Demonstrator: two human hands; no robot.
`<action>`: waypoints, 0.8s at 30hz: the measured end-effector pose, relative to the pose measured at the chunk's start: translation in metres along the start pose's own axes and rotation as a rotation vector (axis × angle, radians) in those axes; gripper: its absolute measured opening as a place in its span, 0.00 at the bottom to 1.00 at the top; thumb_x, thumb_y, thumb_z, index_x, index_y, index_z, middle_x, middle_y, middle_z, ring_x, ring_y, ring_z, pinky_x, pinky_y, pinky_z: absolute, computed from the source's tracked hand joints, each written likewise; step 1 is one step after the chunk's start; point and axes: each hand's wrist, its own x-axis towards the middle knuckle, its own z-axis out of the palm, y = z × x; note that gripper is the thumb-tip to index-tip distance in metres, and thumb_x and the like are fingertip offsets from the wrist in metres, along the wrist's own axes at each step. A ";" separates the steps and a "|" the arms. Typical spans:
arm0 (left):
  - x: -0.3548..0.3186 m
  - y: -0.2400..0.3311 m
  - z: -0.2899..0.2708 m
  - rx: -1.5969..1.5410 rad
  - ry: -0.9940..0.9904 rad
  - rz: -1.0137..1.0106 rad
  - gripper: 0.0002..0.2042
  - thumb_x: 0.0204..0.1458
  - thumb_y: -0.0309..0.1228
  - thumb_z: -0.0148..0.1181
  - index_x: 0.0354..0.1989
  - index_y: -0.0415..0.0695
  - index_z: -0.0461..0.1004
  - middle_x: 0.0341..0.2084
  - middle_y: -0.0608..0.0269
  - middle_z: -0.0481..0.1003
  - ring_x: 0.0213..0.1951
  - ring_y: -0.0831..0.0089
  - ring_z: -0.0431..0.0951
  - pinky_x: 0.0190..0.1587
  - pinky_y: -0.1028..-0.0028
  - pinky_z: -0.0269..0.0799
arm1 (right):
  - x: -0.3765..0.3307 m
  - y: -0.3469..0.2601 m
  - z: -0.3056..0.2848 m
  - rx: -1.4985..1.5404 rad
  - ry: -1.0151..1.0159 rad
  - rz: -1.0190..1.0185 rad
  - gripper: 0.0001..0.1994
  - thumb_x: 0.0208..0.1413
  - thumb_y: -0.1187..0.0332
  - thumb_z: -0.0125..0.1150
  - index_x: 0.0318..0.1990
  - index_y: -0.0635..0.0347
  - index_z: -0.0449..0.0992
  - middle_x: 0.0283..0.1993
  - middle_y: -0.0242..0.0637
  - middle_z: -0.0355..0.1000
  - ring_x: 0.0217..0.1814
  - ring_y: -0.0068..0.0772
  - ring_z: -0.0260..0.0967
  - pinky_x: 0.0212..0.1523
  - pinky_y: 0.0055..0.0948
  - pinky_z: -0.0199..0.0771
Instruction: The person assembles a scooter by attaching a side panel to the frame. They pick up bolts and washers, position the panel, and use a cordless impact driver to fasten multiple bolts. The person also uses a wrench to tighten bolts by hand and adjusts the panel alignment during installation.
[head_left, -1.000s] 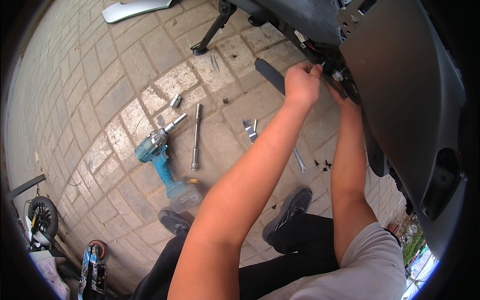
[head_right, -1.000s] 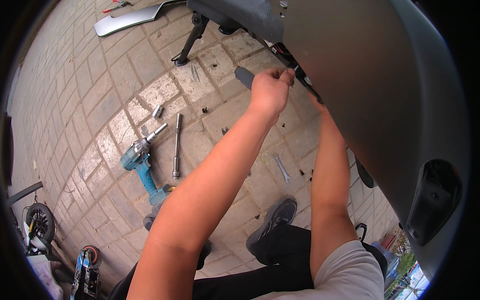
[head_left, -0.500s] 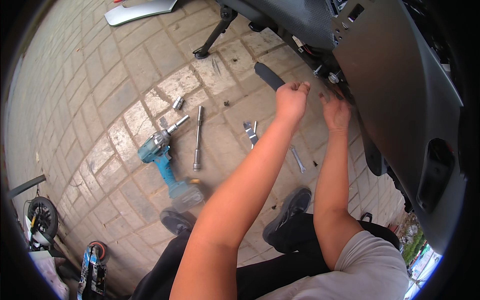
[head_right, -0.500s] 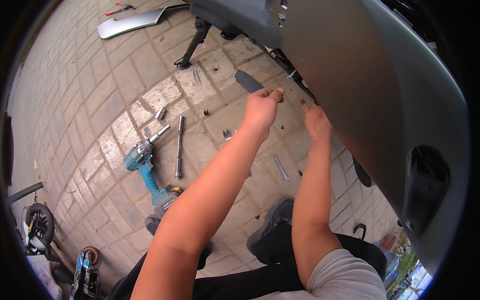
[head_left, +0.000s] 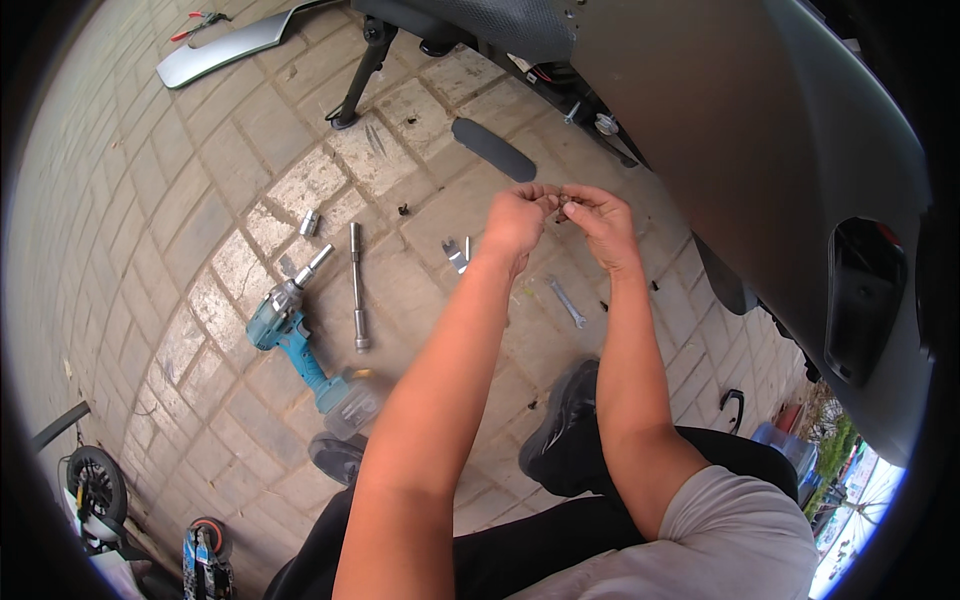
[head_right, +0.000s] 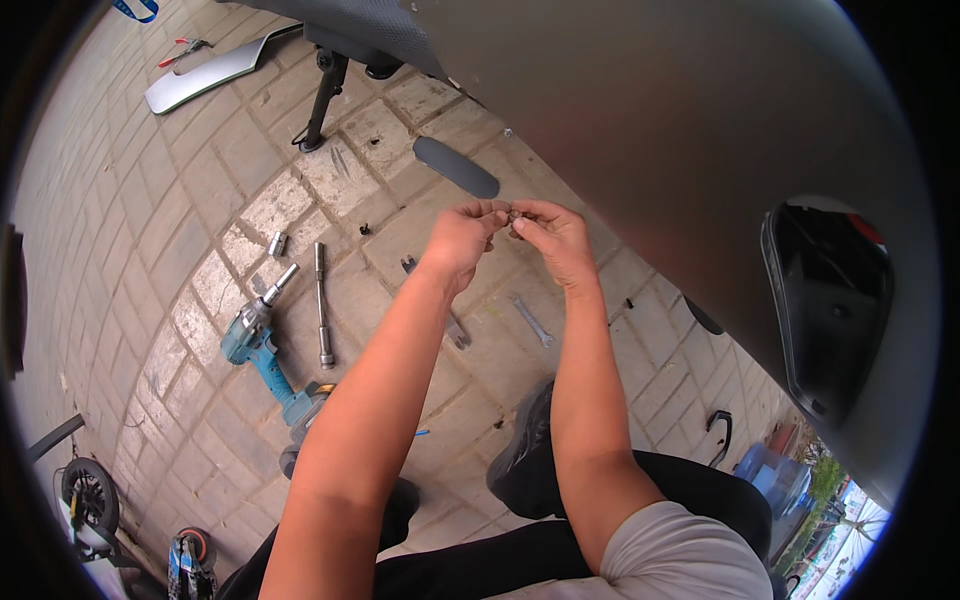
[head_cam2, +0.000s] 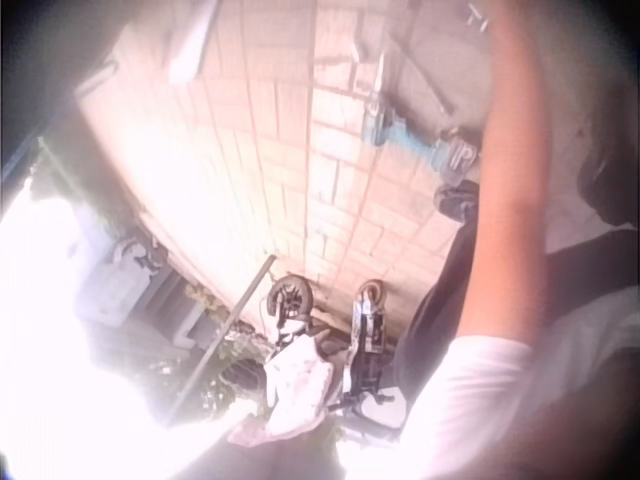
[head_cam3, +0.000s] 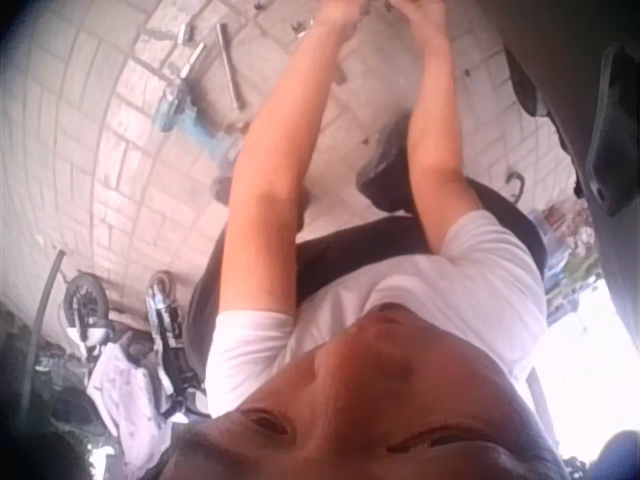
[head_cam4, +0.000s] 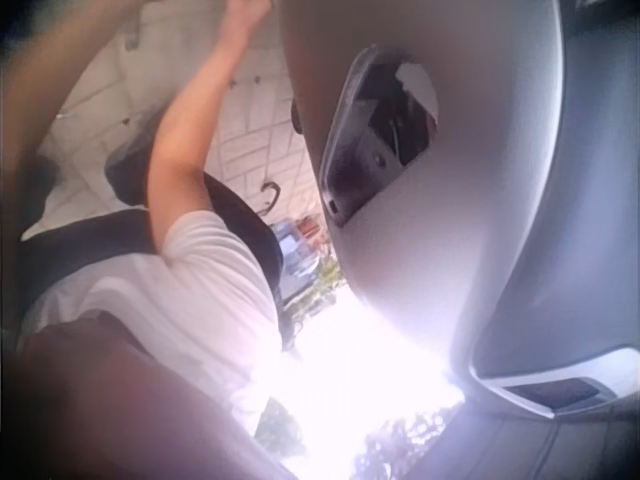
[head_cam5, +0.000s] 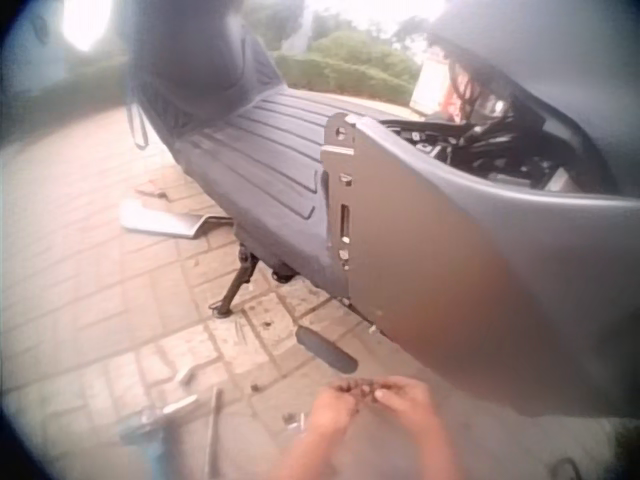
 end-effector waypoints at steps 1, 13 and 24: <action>0.000 0.001 0.000 0.007 -0.022 -0.001 0.07 0.58 0.27 0.57 0.40 0.41 0.79 0.32 0.68 0.77 0.32 0.82 0.69 0.36 0.77 0.62 | 0.001 -0.001 0.000 0.012 -0.022 -0.009 0.12 0.56 0.74 0.62 0.46 0.71 0.76 0.40 0.39 0.77 0.38 0.25 0.72 0.42 0.26 0.74; 0.001 0.002 0.003 0.020 -0.018 0.099 0.07 0.56 0.26 0.58 0.39 0.36 0.79 0.31 0.66 0.77 0.35 0.78 0.70 0.41 0.76 0.65 | 0.008 -0.003 0.006 0.152 -0.001 -0.007 0.10 0.57 0.76 0.60 0.45 0.70 0.76 0.36 0.38 0.76 0.33 0.26 0.71 0.36 0.29 0.76; 0.001 0.004 0.008 0.080 0.053 0.082 0.11 0.56 0.30 0.59 0.43 0.37 0.78 0.33 0.64 0.77 0.34 0.77 0.70 0.39 0.76 0.65 | 0.009 0.002 0.003 0.079 0.082 -0.061 0.10 0.58 0.74 0.60 0.45 0.69 0.75 0.36 0.37 0.75 0.35 0.29 0.73 0.38 0.29 0.77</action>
